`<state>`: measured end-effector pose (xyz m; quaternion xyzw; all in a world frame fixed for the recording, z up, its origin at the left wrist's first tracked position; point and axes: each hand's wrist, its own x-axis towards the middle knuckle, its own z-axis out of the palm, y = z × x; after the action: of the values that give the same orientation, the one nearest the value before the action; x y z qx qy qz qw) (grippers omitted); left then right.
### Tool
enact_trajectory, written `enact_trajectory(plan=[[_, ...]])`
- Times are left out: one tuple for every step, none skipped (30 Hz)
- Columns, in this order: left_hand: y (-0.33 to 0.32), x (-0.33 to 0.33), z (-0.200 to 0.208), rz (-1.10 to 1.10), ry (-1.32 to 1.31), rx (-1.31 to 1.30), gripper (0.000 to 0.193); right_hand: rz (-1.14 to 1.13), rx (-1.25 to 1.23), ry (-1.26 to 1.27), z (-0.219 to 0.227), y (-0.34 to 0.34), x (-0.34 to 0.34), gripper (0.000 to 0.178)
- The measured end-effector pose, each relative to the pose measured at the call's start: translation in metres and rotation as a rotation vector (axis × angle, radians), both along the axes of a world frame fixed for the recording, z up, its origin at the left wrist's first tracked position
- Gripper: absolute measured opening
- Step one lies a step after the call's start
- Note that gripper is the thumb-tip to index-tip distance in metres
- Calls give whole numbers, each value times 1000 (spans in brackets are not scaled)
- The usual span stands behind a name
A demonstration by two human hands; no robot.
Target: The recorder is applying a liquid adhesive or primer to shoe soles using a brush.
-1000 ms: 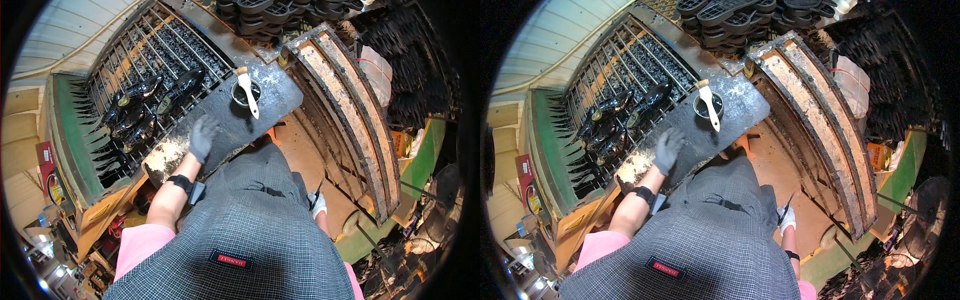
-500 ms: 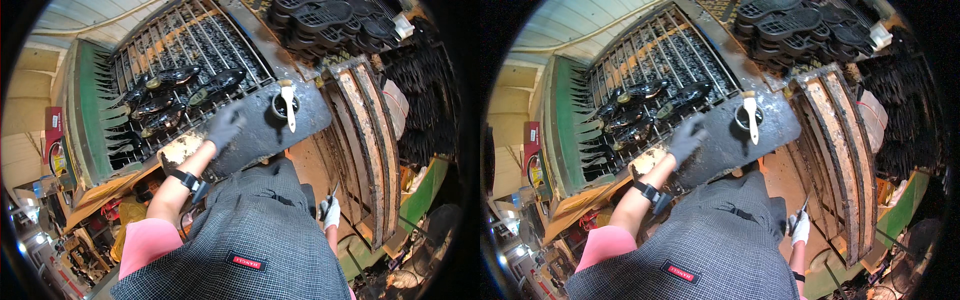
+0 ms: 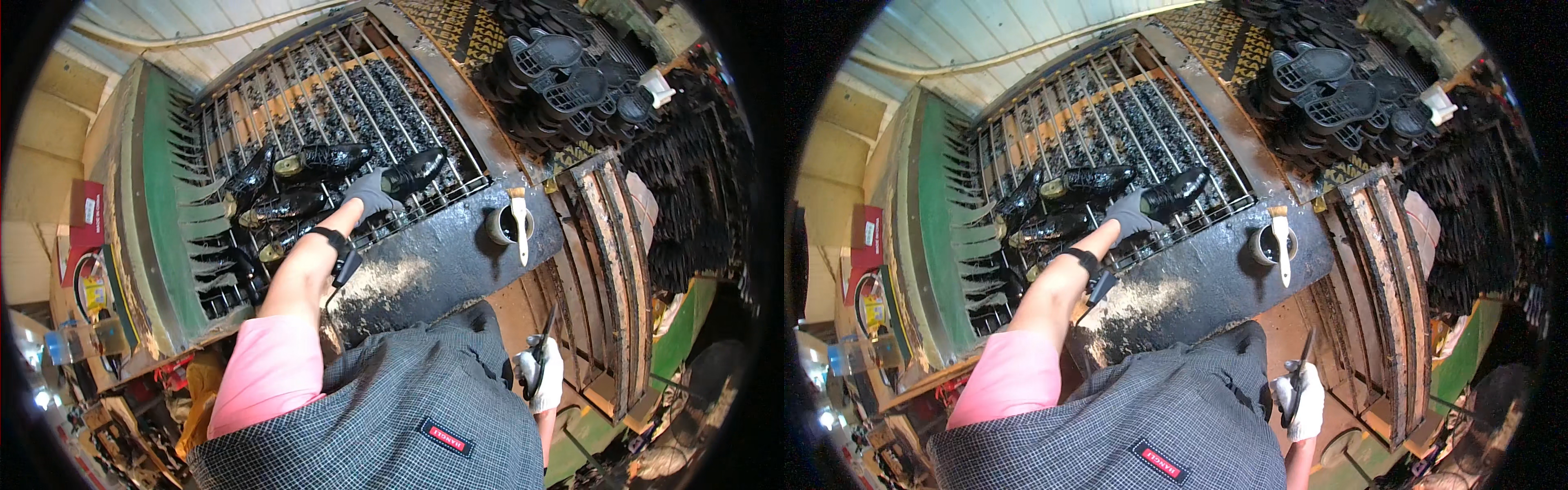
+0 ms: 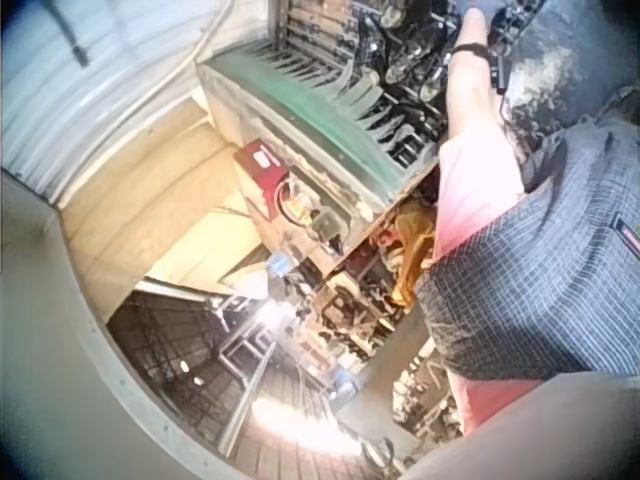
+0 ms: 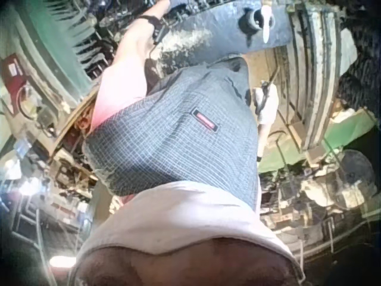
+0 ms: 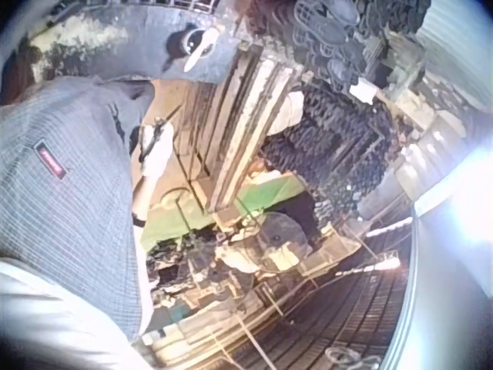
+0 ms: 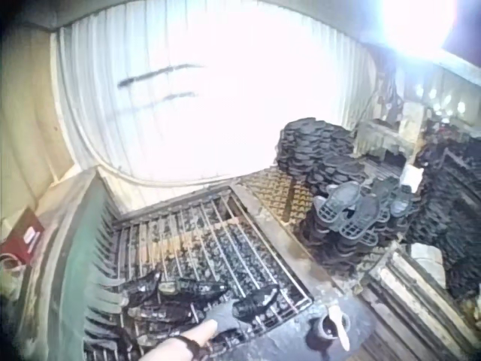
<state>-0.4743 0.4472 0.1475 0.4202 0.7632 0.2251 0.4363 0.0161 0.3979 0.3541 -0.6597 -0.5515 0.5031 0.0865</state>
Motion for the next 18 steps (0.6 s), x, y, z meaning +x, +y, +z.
enact_trajectory(plan=[[-10,-14,-20,85,-377,160,67,88,17,-28,-2,-1,-1,32],[-10,10,12,223,-687,181,44,98,10,-91,2,-2,-5,33],[-14,30,24,280,-838,165,40,142,48,-113,6,0,-10,31],[-32,32,33,279,-1304,-100,42,56,1,29,-1,4,-11,33],[-56,41,15,362,-1739,-136,48,-1,-44,185,-12,14,-15,34],[-64,73,35,141,-1982,1,58,191,109,109,-16,25,-22,34],[-83,91,22,60,-2147,23,72,422,258,39,-13,39,-40,35],[-90,117,62,-44,-1931,209,80,276,86,264,-14,50,-52,41],[-101,143,98,62,-1782,313,90,144,-81,497,-11,60,-71,48],[-108,160,125,19,-1834,249,96,91,-105,625,-4,66,-93,43],[-115,177,139,-20,-1877,185,102,41,-133,759,0,70,-112,39],[-126,195,130,-11,-1899,190,103,152,7,820,0,72,-128,43],[-135,214,129,37,-1879,211,104,257,148,876,1,75,-134,46],[-140,222,129,49,-1891,182,102,322,-33,999,5,80,-130,51],[-146,229,130,64,-1903,152,101,373,-2,981,6,81,-126,57],[-147,226,154,175,-1670,163,103,369,-69,986,8,84,-118,58],[-144,218,181,276,-1437,166,105,364,-138,988,11,87,-108,59],[-136,212,180,266,-1168,274,111,405,-178,970,12,91,-100,60]])
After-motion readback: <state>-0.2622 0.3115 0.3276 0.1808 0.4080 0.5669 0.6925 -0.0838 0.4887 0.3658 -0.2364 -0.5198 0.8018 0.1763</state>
